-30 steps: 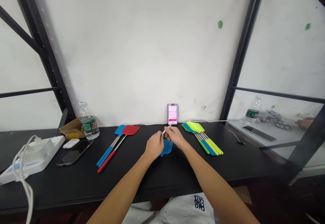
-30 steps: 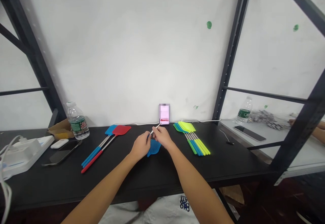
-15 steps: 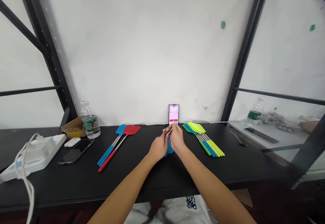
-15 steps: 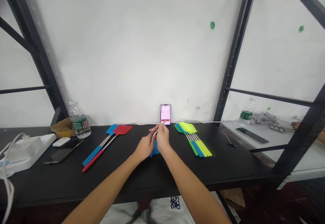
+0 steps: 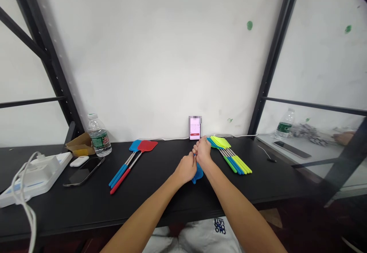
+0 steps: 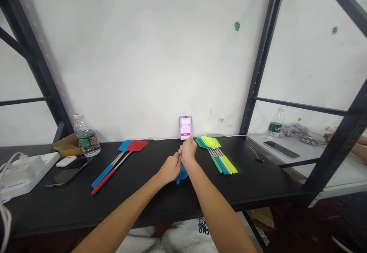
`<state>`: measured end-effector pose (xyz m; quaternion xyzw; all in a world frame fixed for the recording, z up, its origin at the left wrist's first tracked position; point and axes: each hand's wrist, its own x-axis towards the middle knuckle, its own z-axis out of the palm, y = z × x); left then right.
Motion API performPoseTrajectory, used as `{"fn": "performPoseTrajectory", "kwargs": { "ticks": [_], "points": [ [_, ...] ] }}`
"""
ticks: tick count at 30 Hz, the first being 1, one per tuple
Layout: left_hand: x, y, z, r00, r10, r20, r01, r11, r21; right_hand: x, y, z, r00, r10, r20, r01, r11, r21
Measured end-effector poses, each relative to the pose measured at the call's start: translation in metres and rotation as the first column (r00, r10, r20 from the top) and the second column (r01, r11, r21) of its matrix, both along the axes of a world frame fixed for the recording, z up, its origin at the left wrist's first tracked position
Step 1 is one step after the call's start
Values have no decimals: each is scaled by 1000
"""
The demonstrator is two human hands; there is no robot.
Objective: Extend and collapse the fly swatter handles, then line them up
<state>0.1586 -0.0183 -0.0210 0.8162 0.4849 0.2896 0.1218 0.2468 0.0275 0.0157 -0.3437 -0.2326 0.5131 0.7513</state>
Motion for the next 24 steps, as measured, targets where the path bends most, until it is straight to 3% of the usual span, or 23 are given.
{"fn": "performPoseTrajectory", "kwargs": {
  "ticks": [7,12,19,24],
  "points": [
    [0,3,10,992,-97,77,108,983,-147,15,10,3,993,92,-78,-98,992,-81],
    [-1,0,13,984,-156,89,170,970,-174,21,9,4,990,113,-89,-122,988,-99],
    [2,7,5,988,-118,102,137,971,-194,20,11,3,987,123,-99,-132,988,-84],
    [1,3,10,998,-57,31,61,988,-140,19,12,2,984,141,-105,-144,989,-23]
  ]
}}
